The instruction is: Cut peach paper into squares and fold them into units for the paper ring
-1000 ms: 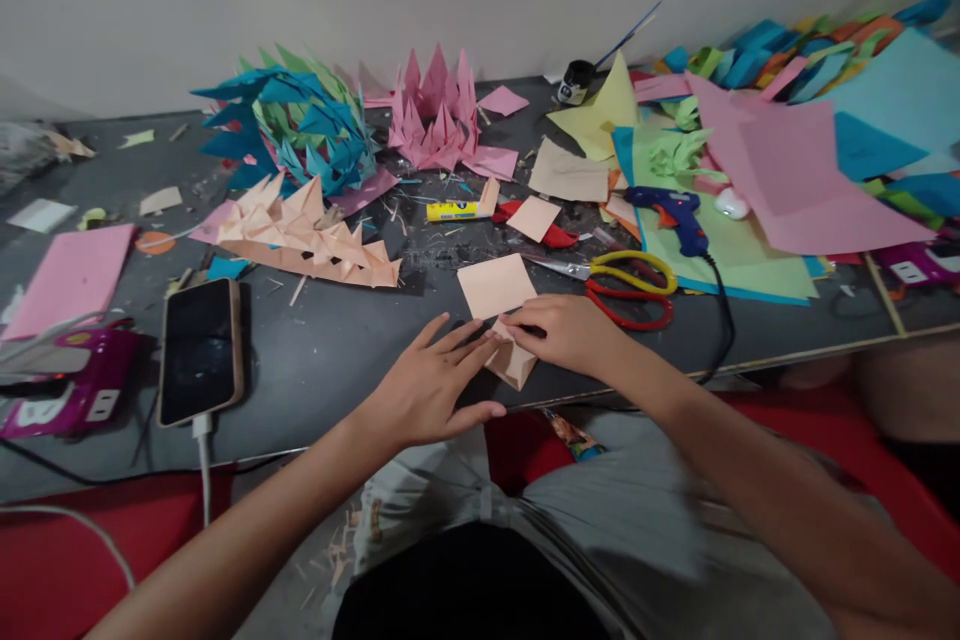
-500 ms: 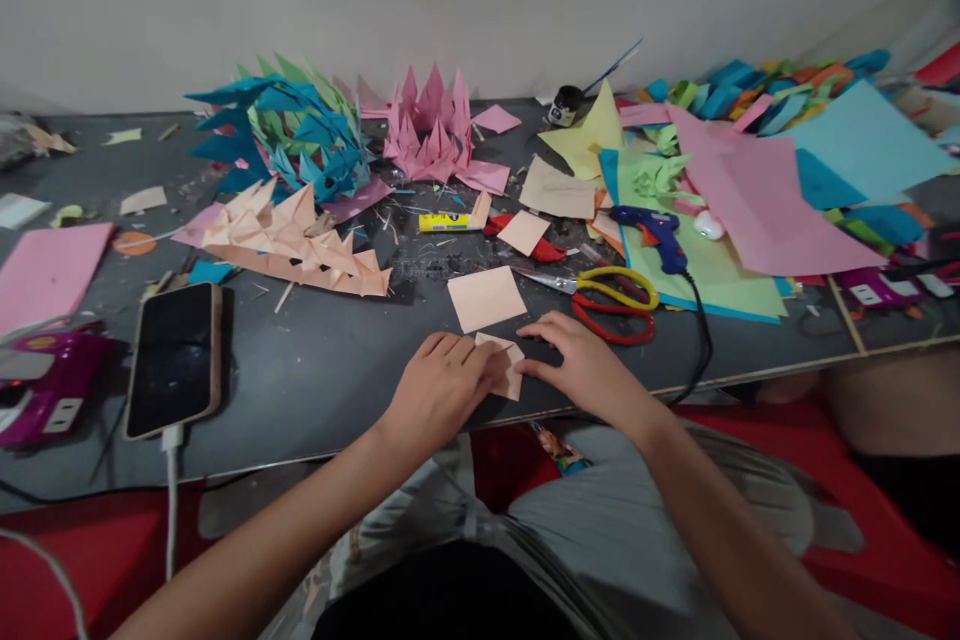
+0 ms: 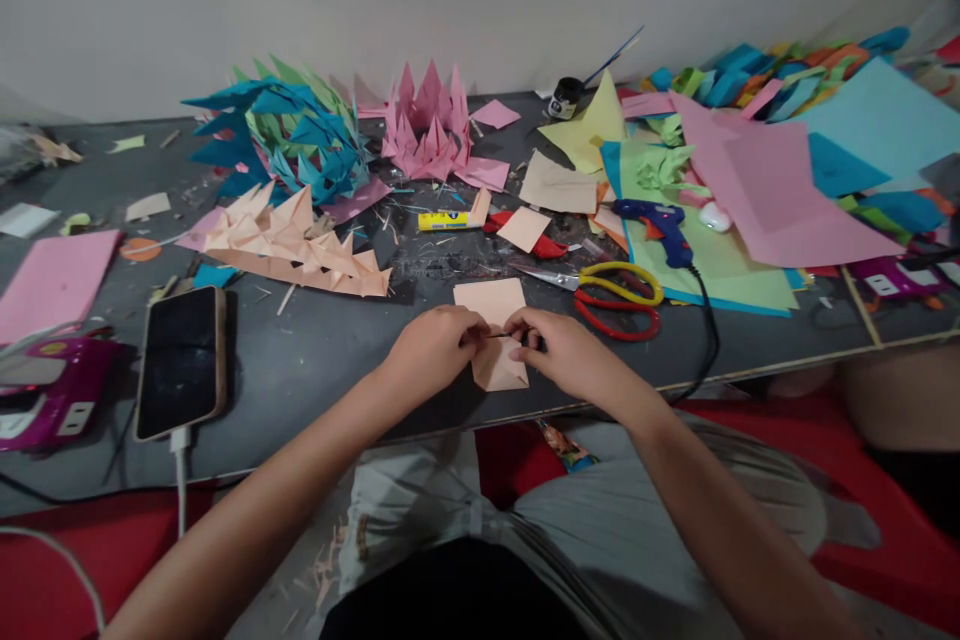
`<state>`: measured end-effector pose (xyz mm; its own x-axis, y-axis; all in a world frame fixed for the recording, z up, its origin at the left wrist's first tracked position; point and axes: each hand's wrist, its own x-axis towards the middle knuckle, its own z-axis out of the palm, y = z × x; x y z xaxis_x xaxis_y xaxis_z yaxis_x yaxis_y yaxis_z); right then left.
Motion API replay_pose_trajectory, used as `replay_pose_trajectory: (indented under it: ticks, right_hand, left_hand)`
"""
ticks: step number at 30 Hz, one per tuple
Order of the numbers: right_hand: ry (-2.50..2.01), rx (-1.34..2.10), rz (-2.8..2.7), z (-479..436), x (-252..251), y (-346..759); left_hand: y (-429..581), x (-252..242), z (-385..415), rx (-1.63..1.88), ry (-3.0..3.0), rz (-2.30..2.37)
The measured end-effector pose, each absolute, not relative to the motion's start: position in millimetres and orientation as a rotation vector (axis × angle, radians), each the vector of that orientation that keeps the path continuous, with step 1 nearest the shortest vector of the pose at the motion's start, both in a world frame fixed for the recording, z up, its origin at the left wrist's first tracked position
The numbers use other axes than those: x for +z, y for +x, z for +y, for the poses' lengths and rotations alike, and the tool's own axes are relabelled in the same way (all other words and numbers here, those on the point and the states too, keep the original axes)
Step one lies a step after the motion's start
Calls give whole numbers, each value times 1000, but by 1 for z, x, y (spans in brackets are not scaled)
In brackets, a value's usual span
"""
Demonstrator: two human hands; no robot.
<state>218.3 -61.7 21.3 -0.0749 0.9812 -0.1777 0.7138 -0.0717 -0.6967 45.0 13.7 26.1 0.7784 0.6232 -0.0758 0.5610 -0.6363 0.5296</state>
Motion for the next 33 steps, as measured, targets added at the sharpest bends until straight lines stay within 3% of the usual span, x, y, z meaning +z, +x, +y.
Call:
replay_pose_trajectory:
  ticks: [10,20,33]
  right_hand:
    - [-1532,791,-1908,-52,10,211]
    - [-1359,522,-2123,-47,-6,217]
    - [-1455,912,-1849,-50,3,231]
  left_hand:
    - [36,19,4,255,2246,1040]
    - [23,12,26,327,2376,528]
    - [21,17,8,429,2246,946]
